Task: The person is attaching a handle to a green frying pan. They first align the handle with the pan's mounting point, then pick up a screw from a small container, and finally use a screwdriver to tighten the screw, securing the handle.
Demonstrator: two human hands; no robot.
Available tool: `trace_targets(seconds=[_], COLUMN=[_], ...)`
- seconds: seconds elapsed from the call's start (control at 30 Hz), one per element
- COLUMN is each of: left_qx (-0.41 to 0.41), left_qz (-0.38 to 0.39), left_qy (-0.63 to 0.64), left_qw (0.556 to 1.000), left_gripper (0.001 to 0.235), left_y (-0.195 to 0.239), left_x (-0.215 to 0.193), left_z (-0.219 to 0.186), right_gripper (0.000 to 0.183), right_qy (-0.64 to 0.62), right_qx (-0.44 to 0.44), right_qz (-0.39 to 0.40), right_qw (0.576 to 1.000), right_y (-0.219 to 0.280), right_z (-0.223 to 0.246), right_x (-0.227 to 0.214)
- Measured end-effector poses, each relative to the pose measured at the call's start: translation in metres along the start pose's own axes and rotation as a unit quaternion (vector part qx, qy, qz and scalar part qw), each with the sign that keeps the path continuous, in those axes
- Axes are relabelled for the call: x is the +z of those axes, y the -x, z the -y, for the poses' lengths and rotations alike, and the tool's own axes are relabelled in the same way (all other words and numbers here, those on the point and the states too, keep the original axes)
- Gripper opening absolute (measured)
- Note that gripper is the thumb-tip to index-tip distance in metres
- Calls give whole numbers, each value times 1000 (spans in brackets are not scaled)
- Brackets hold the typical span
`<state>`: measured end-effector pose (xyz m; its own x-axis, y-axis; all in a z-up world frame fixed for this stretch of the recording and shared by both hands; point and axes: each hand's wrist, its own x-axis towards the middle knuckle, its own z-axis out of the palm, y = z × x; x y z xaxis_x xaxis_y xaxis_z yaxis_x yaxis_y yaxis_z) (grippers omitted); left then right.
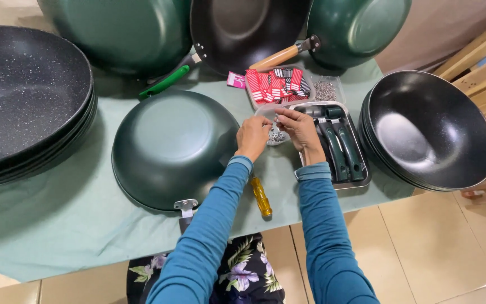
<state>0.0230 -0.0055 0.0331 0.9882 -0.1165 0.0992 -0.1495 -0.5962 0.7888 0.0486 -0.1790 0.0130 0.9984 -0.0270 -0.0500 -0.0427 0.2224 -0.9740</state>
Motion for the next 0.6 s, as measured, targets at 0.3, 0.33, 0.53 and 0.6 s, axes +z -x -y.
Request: trace_targets(seconds=[0.3,0.33,0.53,0.6], left_qx=[-3,-3,-6,-14], left_qz=[-9,-9,-3,-5], left_qy=[-3,-3,-1,-13], left_qw=[1000,1000,1000,1000], left_gripper=[16,16,17,15], left_y=[-1,-2,-7,-8], left_x=[-8,-6,5,8], left_z=[2,4,14,16], right_gripper=[36,36,16,11], right_qy=[150,150,631,724], right_qx=[-53,-52,-90,-62], right_qz=[0,0,34,48], right_qw=[987,987,770,686], right_y=[-14,-16,-56,-65], right_z=[1,3,-39,-52], right_x=[4,4,-14,-10])
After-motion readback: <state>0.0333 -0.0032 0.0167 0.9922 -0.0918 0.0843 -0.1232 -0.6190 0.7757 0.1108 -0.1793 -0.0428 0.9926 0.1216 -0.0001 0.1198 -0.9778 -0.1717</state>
